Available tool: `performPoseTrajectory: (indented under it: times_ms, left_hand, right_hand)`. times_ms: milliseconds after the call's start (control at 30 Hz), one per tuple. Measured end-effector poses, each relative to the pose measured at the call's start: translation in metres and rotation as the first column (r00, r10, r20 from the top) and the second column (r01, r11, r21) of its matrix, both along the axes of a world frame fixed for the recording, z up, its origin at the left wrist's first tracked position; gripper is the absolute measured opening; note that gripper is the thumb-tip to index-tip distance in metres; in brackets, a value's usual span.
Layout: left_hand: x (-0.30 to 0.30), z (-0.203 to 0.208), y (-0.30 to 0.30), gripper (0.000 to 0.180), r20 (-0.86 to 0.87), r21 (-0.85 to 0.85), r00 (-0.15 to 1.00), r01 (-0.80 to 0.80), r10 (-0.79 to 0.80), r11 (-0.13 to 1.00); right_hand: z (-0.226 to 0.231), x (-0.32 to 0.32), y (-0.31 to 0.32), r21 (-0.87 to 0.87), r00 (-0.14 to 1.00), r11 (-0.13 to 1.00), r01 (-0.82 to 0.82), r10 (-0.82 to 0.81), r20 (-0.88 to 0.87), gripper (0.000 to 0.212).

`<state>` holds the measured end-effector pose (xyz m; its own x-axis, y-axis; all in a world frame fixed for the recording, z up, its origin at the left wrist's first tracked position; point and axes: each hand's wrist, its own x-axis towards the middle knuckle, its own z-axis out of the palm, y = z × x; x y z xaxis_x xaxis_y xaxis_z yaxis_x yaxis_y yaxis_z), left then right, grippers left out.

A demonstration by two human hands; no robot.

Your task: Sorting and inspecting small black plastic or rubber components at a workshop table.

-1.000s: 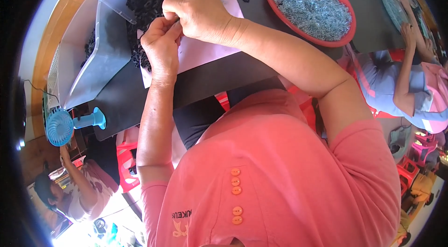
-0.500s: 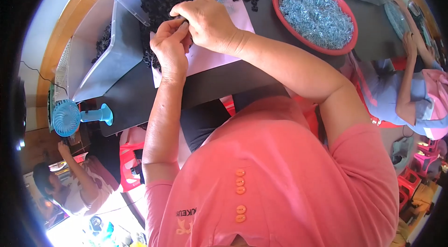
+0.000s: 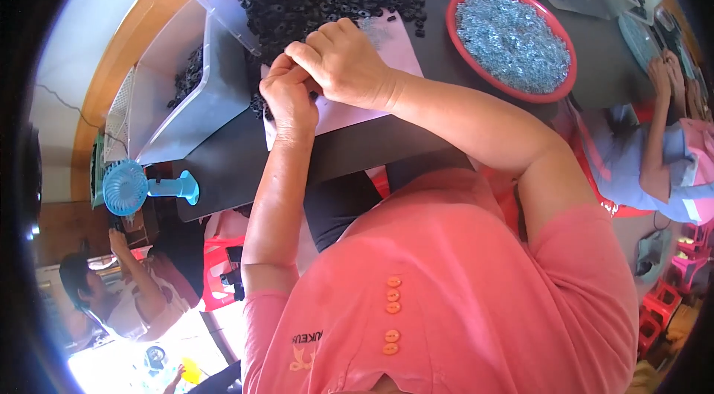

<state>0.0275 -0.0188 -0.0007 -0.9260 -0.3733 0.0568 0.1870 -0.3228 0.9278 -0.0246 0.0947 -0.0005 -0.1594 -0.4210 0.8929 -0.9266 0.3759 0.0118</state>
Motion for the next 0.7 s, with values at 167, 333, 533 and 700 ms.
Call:
performPoseTrajectory:
  times_ms: [167,333,533,700]
  left_hand:
    - [-0.002,-0.005,0.006,0.008,-0.027,0.117,1.000,-0.012,0.016,0.993]
    - [0.000,-0.007,0.005,0.014,-0.026,0.244,1.000,0.022,-0.017,0.970]
    - [-0.003,-0.001,0.003,0.005,-0.149,-0.045,0.989,-0.024,0.017,0.999]
    - [-0.007,-0.001,0.011,0.007,-0.211,-0.301,0.976,-0.108,0.045,0.947]
  right_hand:
    - [0.000,0.003,0.000,0.001,0.998,1.000,0.009,-0.009,-0.056,0.029]
    - [-0.002,0.009,-0.002,0.014,0.998,1.000,-0.009,0.010,-0.067,0.025]
    - [0.010,0.005,-0.004,-0.074,0.998,0.995,-0.063,0.062,-0.017,0.039]
    - [0.014,0.003,0.014,-0.063,0.998,0.998,-0.010,0.015,0.065,0.048]
